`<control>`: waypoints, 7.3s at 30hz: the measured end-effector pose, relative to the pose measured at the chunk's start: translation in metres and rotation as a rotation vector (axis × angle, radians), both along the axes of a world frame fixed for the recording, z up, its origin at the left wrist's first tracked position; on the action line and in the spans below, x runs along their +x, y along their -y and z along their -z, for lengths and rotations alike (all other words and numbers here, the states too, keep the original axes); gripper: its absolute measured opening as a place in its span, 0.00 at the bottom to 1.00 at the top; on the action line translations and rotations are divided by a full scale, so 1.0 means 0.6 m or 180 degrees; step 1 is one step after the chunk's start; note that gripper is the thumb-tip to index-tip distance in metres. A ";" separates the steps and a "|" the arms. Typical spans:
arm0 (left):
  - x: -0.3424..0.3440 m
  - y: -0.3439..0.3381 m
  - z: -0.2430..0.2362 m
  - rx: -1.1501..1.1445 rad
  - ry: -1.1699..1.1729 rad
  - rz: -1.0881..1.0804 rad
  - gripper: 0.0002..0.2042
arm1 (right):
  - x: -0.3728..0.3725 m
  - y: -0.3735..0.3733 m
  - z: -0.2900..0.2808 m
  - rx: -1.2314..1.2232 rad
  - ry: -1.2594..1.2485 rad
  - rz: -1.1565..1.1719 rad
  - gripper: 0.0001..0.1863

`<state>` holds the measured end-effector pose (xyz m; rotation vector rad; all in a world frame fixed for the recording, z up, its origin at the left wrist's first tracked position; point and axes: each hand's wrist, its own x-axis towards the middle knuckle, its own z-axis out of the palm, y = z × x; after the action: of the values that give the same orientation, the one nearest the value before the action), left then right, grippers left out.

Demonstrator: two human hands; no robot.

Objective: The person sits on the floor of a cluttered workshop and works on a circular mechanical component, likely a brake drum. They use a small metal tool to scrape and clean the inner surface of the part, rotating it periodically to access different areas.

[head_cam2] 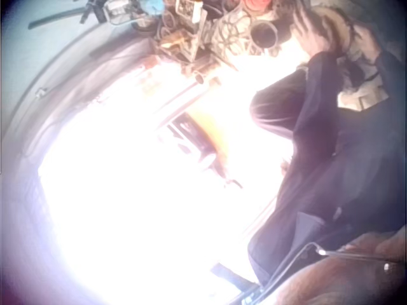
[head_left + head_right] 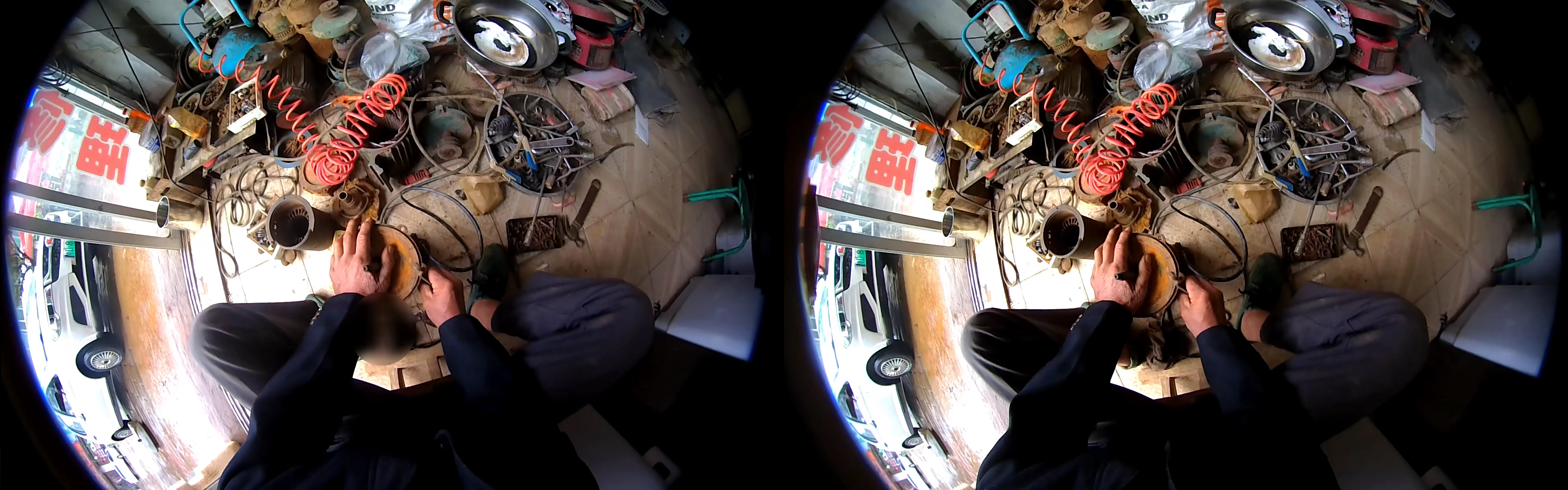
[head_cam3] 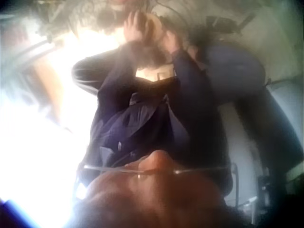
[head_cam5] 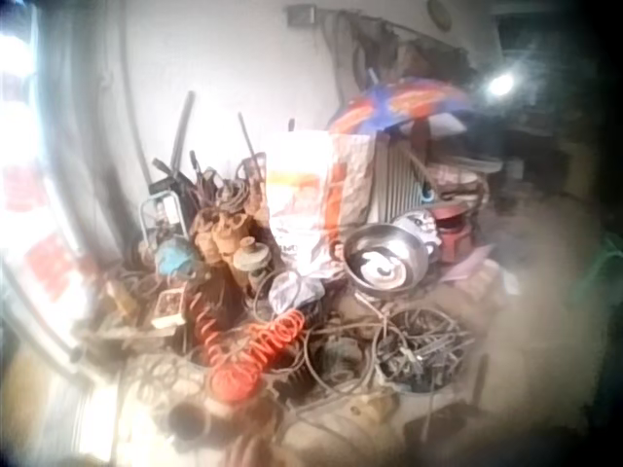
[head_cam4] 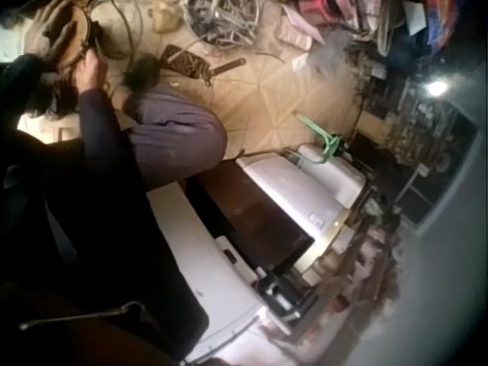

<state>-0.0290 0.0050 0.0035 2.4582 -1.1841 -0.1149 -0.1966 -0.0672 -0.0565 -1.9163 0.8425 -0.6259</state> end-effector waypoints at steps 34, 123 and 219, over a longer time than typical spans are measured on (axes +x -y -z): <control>0.003 -0.008 0.009 0.0065 0.0039 -0.0058 0.33 | -0.013 0.017 0.009 0.2246 -0.1099 -0.0351 0.17; -0.007 0.003 0.012 0.0127 0.0013 0.0039 0.32 | 0.034 -0.157 0.141 0.1292 -0.0103 0.1945 0.24; -0.007 0.006 0.002 0.0200 0.0025 -0.0110 0.28 | -0.002 0.123 -0.056 0.1733 -0.1996 -0.0716 0.28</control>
<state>-0.0333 0.0014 0.0026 2.5345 -1.1573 -0.1348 -0.1976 -0.1410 -0.0226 -1.6606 1.0266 0.3459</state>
